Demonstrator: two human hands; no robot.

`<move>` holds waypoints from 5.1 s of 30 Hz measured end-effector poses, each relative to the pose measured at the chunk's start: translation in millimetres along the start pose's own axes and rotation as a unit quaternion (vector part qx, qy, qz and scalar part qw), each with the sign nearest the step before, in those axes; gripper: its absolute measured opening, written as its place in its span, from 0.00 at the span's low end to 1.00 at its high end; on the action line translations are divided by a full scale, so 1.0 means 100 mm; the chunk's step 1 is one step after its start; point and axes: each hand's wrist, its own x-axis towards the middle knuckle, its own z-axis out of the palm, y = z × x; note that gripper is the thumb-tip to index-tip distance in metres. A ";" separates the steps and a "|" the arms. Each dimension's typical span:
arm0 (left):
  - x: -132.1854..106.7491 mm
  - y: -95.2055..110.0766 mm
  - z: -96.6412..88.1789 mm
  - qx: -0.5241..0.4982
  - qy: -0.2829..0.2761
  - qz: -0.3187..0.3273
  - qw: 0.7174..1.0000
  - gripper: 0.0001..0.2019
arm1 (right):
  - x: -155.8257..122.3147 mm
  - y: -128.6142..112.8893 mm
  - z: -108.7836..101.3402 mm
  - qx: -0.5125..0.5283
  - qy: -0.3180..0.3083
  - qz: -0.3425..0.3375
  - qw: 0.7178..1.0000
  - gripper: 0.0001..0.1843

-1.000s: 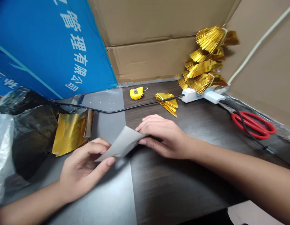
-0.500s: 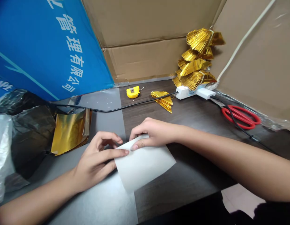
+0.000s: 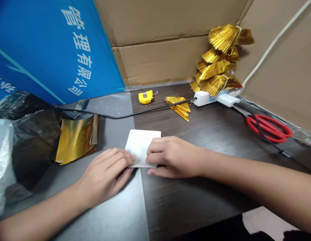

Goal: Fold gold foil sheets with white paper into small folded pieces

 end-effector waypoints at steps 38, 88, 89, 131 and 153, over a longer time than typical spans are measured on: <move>0.02 -0.09 0.00 0.021 -0.033 -0.263 0.964 0.12 | 0.06 0.22 0.20 -0.033 0.135 0.142 0.980 0.08; 0.01 0.00 0.01 0.169 -0.018 -0.021 0.985 0.18 | 0.06 0.27 0.24 -0.041 0.146 0.119 0.981 0.11; 0.01 0.00 0.01 0.170 -0.018 -0.022 0.985 0.18 | 0.06 0.27 0.24 -0.041 0.146 0.119 0.981 0.11; 0.00 -0.02 0.04 0.191 -0.017 -0.020 0.981 0.17 | 0.05 0.29 0.22 -0.031 0.122 0.137 0.983 0.19; 0.01 0.01 0.04 0.156 -0.033 -0.048 0.986 0.19 | 0.05 -0.17 0.30 -0.183 -0.061 0.089 0.977 0.33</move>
